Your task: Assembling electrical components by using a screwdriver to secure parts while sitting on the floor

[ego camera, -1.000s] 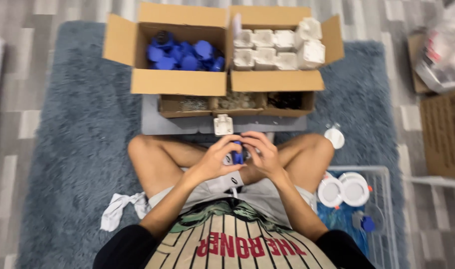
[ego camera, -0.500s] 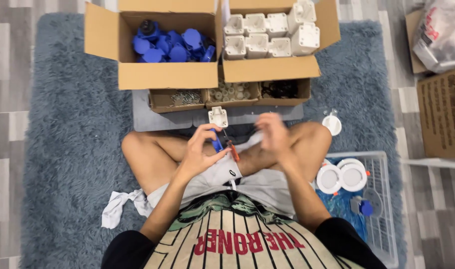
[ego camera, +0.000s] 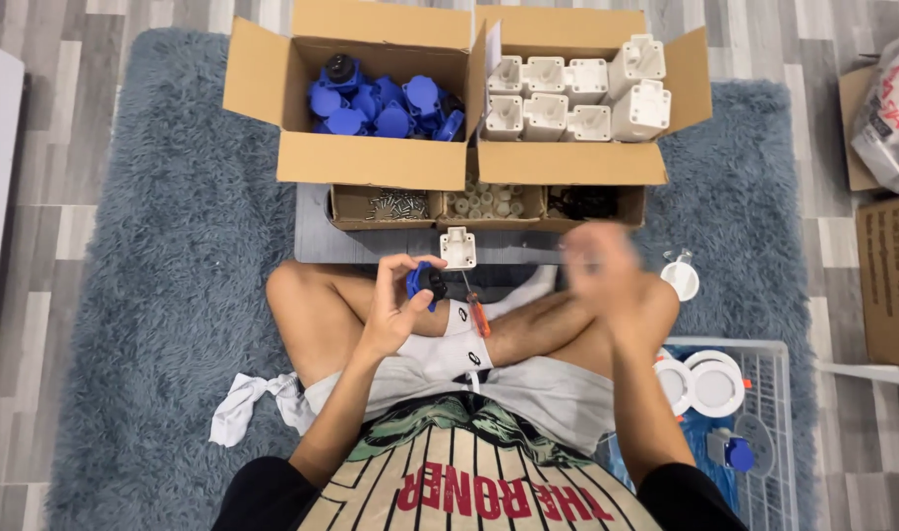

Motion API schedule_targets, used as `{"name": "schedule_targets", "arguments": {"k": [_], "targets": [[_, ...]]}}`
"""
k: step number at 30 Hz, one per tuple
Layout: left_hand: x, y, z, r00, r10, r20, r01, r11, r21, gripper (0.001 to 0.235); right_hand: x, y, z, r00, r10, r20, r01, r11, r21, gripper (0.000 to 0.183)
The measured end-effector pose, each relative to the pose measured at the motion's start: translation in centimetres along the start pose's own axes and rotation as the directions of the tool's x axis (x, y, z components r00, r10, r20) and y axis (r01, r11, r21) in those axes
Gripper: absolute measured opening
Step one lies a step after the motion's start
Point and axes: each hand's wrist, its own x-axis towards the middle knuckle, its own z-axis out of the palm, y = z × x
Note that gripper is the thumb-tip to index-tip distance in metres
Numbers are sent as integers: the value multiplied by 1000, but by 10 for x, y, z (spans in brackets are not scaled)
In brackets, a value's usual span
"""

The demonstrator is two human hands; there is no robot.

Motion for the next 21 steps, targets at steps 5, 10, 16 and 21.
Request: {"name": "schedule_targets", "arguments": {"k": [5,10,16,21], "targets": [[5,5,3,997,-68,25,71,982,-174,34,-83,-30,61,428,166,888,-131,984,-120,47],[3,3,-1,997,-72,-2,70,973,-222,28,-168,8,136,230,353,907,38,928,-370,62],[0,-7,-13,993,-106,-49,89,959,-270,26,-205,55,162,147,463,874,-77,886,-457,54],[1,-16,-15,991,-118,-68,90,943,-320,28,-184,57,132,205,454,867,-188,888,-420,58]]}}
